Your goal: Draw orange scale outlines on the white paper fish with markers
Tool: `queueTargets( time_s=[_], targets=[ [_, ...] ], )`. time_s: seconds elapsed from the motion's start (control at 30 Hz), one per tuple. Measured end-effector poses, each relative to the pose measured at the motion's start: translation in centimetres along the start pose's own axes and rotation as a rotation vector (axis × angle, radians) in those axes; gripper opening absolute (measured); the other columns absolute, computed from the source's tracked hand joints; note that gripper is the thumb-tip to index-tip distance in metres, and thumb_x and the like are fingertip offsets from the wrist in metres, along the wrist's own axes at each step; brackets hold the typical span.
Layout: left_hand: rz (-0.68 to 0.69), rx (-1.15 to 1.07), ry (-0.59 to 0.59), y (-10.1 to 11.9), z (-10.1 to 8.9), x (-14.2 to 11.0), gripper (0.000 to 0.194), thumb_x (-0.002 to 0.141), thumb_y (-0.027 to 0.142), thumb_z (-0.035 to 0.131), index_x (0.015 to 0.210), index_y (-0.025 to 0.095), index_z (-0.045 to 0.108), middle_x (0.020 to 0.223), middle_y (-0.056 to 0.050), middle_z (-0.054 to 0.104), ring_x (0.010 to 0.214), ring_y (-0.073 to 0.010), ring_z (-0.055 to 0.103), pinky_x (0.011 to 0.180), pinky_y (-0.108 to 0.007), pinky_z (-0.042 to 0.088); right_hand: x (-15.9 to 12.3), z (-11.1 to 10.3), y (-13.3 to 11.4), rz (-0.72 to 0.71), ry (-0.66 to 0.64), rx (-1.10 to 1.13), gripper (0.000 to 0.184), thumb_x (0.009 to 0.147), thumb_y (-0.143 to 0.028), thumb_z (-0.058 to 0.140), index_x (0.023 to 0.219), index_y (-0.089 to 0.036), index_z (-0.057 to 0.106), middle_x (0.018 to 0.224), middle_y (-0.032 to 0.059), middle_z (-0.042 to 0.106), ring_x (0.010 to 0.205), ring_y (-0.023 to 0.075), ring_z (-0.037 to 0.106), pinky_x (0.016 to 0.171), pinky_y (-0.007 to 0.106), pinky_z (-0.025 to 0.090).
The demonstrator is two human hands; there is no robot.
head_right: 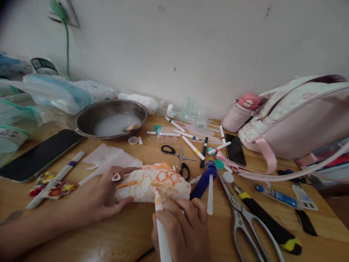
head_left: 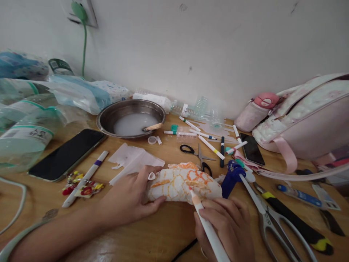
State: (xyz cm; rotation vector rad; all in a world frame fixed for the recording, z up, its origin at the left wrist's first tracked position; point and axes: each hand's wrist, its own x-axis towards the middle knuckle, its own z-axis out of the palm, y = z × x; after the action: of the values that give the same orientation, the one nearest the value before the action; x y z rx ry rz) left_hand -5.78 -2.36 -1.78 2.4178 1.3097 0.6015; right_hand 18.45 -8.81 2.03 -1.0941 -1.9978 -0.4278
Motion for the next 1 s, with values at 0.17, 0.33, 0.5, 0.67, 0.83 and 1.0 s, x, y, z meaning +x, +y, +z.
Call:
queueTargets(
  time_s=[0.17,0.33,0.5,0.67,0.83,1.0],
  targets=[
    [0.018,-0.004,0.015,0.03,-0.03,0.02,0.041,0.09,0.046,0.05,0.123,0.024,0.041,0.115,-0.011,0.075,0.094,-0.0279,0.076,0.08,-0.037,0.059,0.14,-0.25,-0.08,-0.002,0.008,-0.011,0.013,0.094,-0.009,0.057,0.084,-0.018,0.058,0.071,-0.0019,0.076,0.064,0.0128,0.07,0.075,0.033,0.043],
    [0.007,0.025,0.02,0.14,-0.01,-0.09,0.043,0.09,0.049,0.049,0.125,0.025,0.041,0.108,-0.008,0.076,0.088,-0.0278,0.076,0.076,-0.035,0.058,0.07,-0.29,-0.11,0.023,-0.001,0.009,0.013,0.092,-0.008,0.057,0.084,-0.019,0.058,0.071,-0.0028,0.075,0.064,0.0122,0.07,0.074,0.032,0.043],
    [0.015,0.026,0.028,0.01,0.15,-0.09,0.043,0.089,0.051,0.049,0.122,0.025,0.041,0.107,-0.01,0.076,0.087,-0.0291,0.076,0.073,-0.037,0.059,-0.02,-0.18,-0.05,0.022,0.024,0.017,0.013,0.089,-0.007,0.059,0.083,-0.018,0.058,0.069,-0.0022,0.074,0.064,0.013,0.07,0.077,0.033,0.044],
    [0.018,0.025,0.023,0.14,-0.09,0.16,0.039,0.09,0.047,0.049,0.121,0.024,0.04,0.11,-0.014,0.076,0.091,-0.0306,0.077,0.077,-0.043,0.061,0.03,-0.3,-0.03,0.015,0.016,0.021,0.013,0.089,-0.007,0.059,0.083,-0.019,0.058,0.069,-0.003,0.074,0.064,0.0126,0.07,0.075,0.032,0.044],
    [0.032,0.03,0.023,0.4,-0.35,0.36,0.041,0.087,0.048,0.052,0.118,0.023,0.04,0.105,-0.013,0.077,0.087,-0.0301,0.077,0.073,-0.041,0.062,-0.08,-0.56,0.02,0.02,0.02,0.026,0.014,0.088,-0.006,0.058,0.082,-0.019,0.058,0.069,-0.003,0.074,0.064,0.0123,0.07,0.074,0.031,0.044],
    [0.024,0.043,0.036,0.27,-0.14,0.1,0.041,0.089,0.044,0.051,0.123,0.025,0.04,0.109,-0.009,0.075,0.091,-0.0275,0.076,0.078,-0.037,0.06,-0.03,-0.71,0.21,0.021,0.016,0.001,0.011,0.089,-0.008,0.06,0.086,-0.018,0.058,0.072,-0.002,0.075,0.065,0.014,0.071,0.074,0.033,0.043]
  ],
)
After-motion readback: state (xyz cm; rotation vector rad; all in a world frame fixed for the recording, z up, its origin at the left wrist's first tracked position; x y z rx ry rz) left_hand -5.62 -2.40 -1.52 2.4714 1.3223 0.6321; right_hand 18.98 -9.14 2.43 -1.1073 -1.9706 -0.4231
